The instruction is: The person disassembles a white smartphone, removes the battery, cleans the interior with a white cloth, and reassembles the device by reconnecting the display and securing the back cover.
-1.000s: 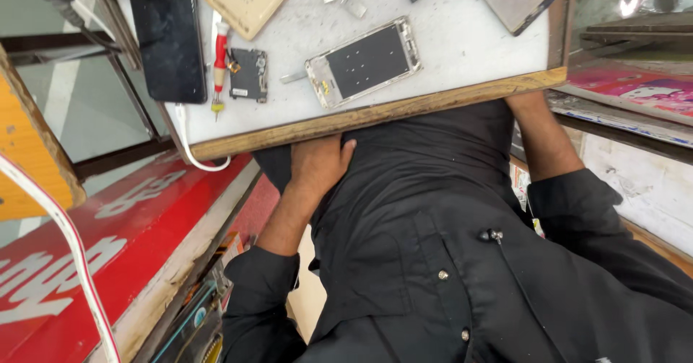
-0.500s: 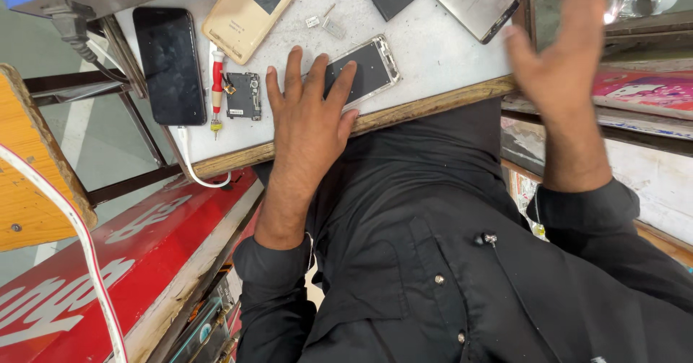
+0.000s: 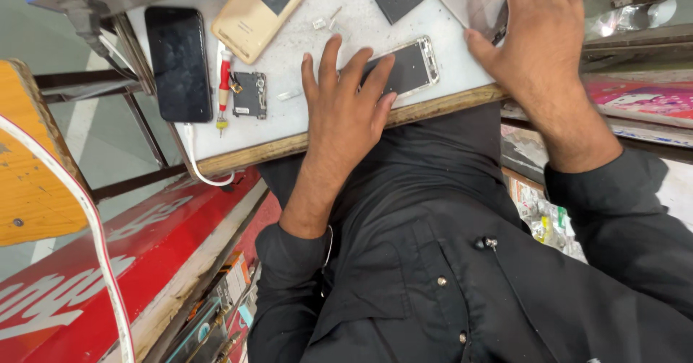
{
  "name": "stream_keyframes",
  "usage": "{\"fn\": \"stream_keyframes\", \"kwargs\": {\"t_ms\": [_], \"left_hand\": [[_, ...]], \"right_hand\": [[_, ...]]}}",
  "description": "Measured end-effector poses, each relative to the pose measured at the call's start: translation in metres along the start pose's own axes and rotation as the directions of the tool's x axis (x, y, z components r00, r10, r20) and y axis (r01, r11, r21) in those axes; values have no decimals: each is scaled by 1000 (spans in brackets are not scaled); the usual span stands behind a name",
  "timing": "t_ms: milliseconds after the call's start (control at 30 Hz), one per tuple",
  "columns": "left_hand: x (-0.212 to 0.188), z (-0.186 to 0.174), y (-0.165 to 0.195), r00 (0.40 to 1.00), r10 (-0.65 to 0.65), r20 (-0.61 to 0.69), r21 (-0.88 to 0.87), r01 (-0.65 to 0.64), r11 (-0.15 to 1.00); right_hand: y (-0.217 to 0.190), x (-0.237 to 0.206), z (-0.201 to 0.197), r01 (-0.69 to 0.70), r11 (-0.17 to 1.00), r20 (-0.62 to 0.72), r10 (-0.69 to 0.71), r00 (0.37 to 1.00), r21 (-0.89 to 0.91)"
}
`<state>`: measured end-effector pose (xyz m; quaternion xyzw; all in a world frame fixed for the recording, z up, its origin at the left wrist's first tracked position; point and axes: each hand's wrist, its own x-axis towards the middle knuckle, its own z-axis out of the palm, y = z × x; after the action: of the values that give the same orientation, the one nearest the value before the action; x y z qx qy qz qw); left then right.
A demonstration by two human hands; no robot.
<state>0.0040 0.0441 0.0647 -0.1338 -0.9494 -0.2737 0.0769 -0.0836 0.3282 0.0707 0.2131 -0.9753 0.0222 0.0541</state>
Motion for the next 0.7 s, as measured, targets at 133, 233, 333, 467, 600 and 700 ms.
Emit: {"fn": "stream_keyframes", "kwargs": {"t_ms": [133, 233, 333, 467, 600, 700], "left_hand": [[-10, -14, 3, 995, -15, -98, -38, 11, 999], [-20, -17, 5, 981, -106, -160, -270, 59, 961], [-27, -10, 3, 958, -285, 15, -788, 187, 587], [-27, 5, -12, 884, -41, 466, -858, 440, -265], [-24, 3, -28, 796, 238, 556, -657, 597, -460], [-22, -7, -34, 797, 301, 524, -658, 603, -450]], "right_hand": [[15, 0, -11, -89, 983, 72, 79, 994, 163], [25, -4, -28, 133, 904, -97, -102, 990, 406], [18, 0, -36, 450, 777, -310, -339, 888, 440], [-7, 23, -46, 781, 554, -542, -577, 610, 289], [-32, 47, -65, 879, 455, -451, -761, 467, 143], [-44, 58, -75, 923, 385, -391, -847, 359, 11]]}}
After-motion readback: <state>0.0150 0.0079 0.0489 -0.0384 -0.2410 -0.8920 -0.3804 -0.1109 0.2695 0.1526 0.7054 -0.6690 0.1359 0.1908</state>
